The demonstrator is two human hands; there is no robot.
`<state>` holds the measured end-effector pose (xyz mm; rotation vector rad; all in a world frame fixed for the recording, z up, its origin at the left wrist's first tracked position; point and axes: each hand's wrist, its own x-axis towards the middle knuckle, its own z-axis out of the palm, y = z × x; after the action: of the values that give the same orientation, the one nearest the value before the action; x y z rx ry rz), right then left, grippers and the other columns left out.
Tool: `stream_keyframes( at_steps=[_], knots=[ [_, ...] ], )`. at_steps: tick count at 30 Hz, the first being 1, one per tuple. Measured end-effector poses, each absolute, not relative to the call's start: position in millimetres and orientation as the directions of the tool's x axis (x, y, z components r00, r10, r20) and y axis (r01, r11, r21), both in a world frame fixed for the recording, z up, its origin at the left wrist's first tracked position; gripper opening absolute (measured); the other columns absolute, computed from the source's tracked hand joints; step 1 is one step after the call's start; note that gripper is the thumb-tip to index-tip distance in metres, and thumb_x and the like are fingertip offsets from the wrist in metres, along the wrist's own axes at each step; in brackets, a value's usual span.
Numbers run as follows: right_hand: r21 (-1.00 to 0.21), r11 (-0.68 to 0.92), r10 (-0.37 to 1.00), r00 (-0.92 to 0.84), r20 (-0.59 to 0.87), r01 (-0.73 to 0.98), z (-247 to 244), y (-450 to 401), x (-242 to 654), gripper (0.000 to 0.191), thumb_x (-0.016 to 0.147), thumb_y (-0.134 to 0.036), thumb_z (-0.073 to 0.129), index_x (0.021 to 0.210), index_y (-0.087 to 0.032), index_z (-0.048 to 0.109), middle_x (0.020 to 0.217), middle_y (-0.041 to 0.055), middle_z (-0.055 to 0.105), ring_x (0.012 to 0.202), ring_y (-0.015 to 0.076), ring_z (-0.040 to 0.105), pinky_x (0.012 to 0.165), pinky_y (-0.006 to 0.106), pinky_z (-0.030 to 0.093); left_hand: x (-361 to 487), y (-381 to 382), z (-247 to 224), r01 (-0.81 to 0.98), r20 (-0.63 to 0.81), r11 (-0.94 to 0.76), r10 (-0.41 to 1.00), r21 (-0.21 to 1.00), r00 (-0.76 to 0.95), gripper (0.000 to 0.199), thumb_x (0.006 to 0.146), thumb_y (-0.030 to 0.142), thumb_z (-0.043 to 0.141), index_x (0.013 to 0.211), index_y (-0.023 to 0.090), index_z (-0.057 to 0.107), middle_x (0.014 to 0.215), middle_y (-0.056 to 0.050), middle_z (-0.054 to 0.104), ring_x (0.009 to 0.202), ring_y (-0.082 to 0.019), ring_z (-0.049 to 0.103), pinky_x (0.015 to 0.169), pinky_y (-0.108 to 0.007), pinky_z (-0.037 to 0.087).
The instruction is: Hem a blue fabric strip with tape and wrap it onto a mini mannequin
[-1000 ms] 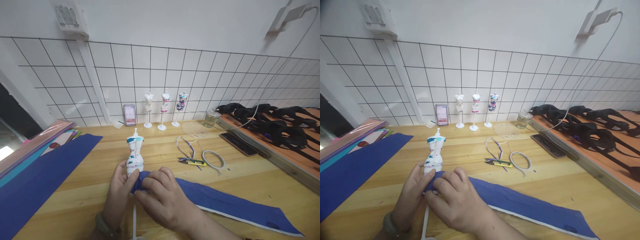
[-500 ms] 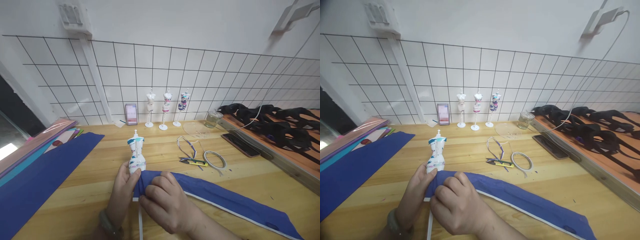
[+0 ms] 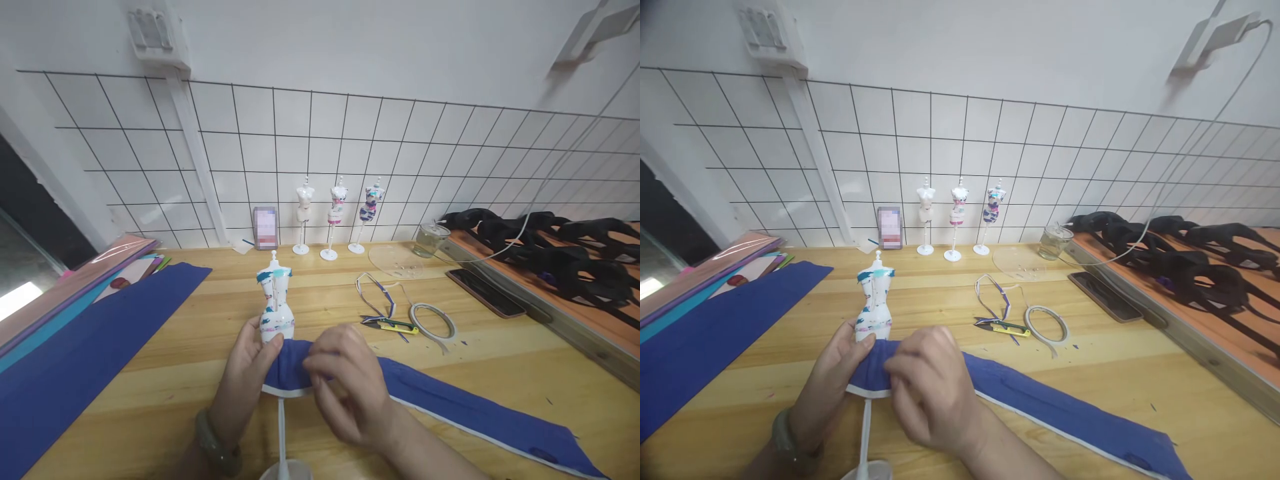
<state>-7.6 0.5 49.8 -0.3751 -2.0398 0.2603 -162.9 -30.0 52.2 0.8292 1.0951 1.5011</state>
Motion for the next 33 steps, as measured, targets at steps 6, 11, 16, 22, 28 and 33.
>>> stream_keyframes(
  at_steps=[6,11,16,22,28,33],
  knots=[
    [-0.923,0.365,0.786,-0.572,0.234,0.123,50,15,-6,0.022,0.088,-0.036,0.049,0.09,-0.018,0.061,0.087,0.0028,0.062,0.083,0.0158,0.056,0.075,0.028,0.043,-166,-31,47,-0.343,-0.063,0.011,0.988,0.939,-0.141,0.038,0.072,0.033,0.067,0.101,0.021,0.046,0.074,0.0,0.067,0.059,-0.014,0.061,0.056,-0.024,0.045],
    [-0.988,0.154,0.786,-0.603,0.133,-0.016,50,17,-9,0.027,0.08,-0.042,0.059,0.072,-0.016,0.059,0.064,-0.0029,0.053,0.06,0.0102,0.047,0.058,0.022,0.039,-167,-27,43,-0.365,-0.064,0.045,0.997,0.93,-0.039,0.048,0.069,0.033,0.07,0.106,0.021,0.042,0.072,-0.002,0.068,0.058,-0.015,0.062,0.056,-0.026,0.047],
    [-0.977,0.213,0.798,-0.572,0.189,-0.026,57,13,-9,0.022,0.076,-0.036,0.062,0.067,-0.017,0.059,0.062,-0.0023,0.054,0.06,0.0111,0.048,0.06,0.023,0.039,-172,-28,35,-0.361,-0.005,0.031,0.997,0.932,0.074,0.048,0.071,0.037,0.068,0.108,0.022,0.04,0.072,-0.002,0.068,0.06,-0.015,0.062,0.059,-0.026,0.046],
    [-0.966,0.257,0.797,-0.561,0.222,-0.016,59,11,-6,0.012,0.076,-0.027,0.063,0.07,-0.016,0.062,0.066,-0.0013,0.059,0.063,0.0114,0.051,0.062,0.024,0.041,-168,-31,37,-0.411,-0.01,0.028,0.999,0.911,0.046,0.058,0.063,0.031,0.075,0.11,0.023,0.041,0.076,-0.002,0.067,0.064,-0.015,0.062,0.061,-0.025,0.047],
    [-0.941,0.338,0.754,-0.597,0.275,-0.006,61,12,-2,0.008,0.079,-0.022,0.061,0.078,-0.016,0.066,0.074,0.0008,0.063,0.07,0.0126,0.055,0.065,0.024,0.043,-164,-32,40,-0.41,-0.006,-0.005,1.0,0.912,-0.025,0.048,0.065,0.027,0.073,0.104,0.023,0.044,0.067,0.002,0.063,0.062,-0.013,0.058,0.057,-0.021,0.044],
    [-0.904,0.426,0.74,-0.583,0.334,0.023,60,12,-3,0.006,0.078,-0.021,0.063,0.078,-0.017,0.068,0.075,0.0015,0.064,0.071,0.0131,0.057,0.066,0.025,0.044,-164,-31,36,-0.398,0.028,-0.029,1.0,0.917,-0.009,0.052,0.065,0.025,0.073,0.106,0.022,0.041,0.073,0.0,0.065,0.061,-0.011,0.058,0.059,-0.021,0.044]
  ],
)
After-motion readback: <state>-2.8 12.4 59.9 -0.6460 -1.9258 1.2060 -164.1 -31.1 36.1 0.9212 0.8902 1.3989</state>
